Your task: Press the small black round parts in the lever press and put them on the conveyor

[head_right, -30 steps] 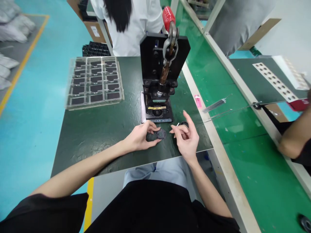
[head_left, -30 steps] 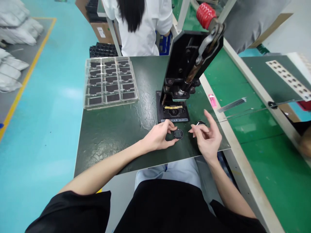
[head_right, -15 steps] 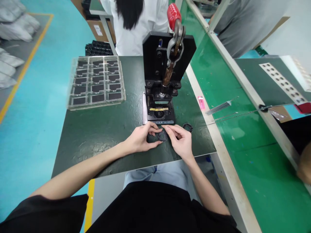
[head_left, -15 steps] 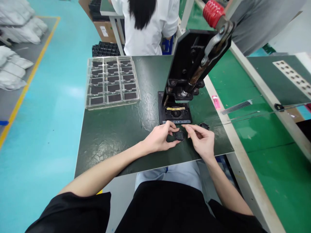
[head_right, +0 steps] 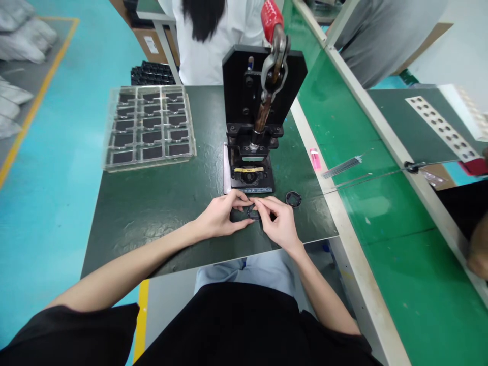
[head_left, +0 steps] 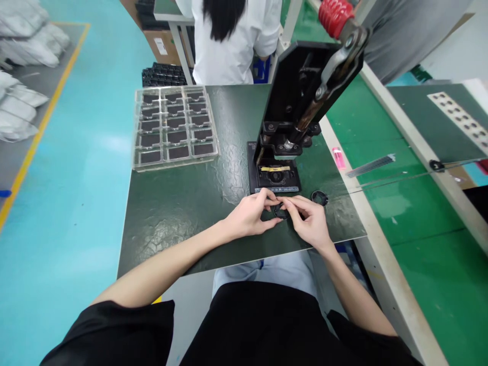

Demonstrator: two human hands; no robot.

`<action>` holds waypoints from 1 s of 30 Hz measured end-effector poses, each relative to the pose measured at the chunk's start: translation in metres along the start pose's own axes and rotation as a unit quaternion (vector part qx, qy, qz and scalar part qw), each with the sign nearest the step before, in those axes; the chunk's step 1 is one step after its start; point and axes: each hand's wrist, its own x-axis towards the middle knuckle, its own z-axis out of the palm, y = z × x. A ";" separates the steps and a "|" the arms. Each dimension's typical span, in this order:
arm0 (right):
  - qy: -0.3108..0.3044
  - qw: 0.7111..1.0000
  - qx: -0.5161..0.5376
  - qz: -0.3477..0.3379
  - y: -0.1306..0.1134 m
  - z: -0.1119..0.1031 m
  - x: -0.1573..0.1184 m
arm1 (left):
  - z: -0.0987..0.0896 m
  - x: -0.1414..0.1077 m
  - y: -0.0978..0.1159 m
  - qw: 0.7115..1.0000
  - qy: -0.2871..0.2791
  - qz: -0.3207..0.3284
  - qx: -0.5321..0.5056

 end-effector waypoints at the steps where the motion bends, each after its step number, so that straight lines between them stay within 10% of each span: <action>1: 0.004 1.000 0.002 0.000 0.000 0.000 0.000 | 0.000 0.000 0.000 1.000 0.000 -0.001 -0.003; 30: 0.054 0.979 -0.104 -0.168 0.004 0.029 0.013 | -0.013 -0.001 -0.019 0.997 0.038 0.012 0.065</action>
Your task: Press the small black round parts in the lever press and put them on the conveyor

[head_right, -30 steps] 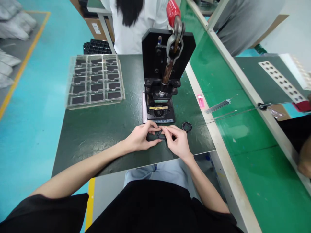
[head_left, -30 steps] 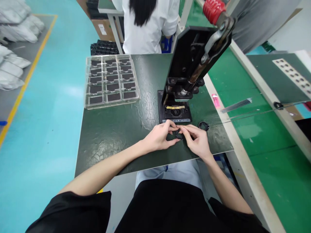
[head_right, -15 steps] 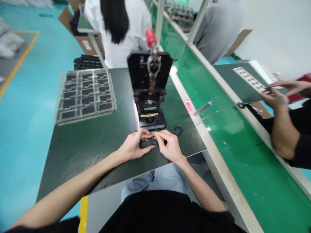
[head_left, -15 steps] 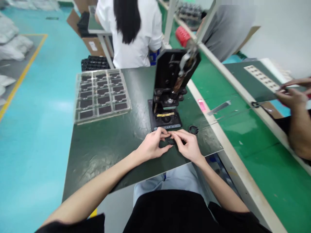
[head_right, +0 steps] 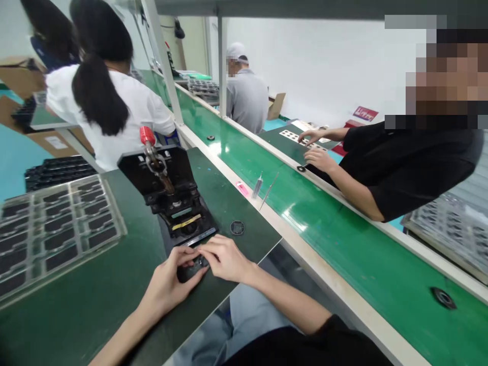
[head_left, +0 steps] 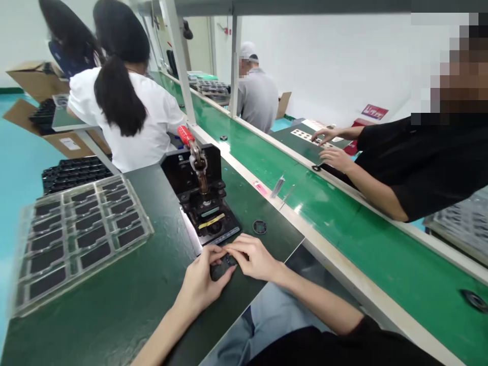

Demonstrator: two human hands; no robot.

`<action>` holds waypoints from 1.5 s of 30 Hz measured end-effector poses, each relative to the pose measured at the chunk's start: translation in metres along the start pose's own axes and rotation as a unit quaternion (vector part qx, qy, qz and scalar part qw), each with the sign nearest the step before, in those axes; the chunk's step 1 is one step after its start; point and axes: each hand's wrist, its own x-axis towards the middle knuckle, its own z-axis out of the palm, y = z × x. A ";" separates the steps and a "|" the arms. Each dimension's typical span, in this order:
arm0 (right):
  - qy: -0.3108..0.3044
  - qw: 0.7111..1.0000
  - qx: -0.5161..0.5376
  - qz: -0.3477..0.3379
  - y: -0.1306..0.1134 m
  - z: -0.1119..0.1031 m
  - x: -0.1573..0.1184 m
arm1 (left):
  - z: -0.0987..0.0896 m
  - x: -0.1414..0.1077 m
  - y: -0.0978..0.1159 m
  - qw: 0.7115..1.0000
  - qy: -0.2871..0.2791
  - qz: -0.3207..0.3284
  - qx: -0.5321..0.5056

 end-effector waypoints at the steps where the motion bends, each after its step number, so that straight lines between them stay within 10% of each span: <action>1: 0.000 1.000 -0.003 -0.003 0.000 0.000 0.000 | 0.000 0.000 0.001 1.000 0.001 -0.003 -0.002; 10: -0.006 0.996 0.061 0.069 -0.005 -0.009 0.003 | 0.001 0.002 0.011 1.000 -0.008 -0.017 0.000; 16: 0.208 0.956 0.096 0.183 -0.004 -0.035 -0.008 | 0.009 0.001 0.014 0.999 -0.013 -0.023 -0.020; 25: -0.035 0.993 -0.008 0.114 -0.006 -0.057 -0.025 | 0.006 0.002 0.016 0.999 0.000 0.017 -0.052; 30: -0.151 0.984 -0.096 0.007 0.006 -0.055 -0.010 | -0.001 0.008 0.024 0.988 0.121 -0.012 -0.098; 38: -0.149 0.988 -0.039 0.006 0.007 -0.054 -0.003 | -0.009 0.015 0.017 0.954 0.207 -0.133 -0.173; 45: -0.099 0.995 -0.006 -0.015 0.018 -0.051 0.058 | -0.010 0.016 0.013 0.950 0.195 -0.156 -0.188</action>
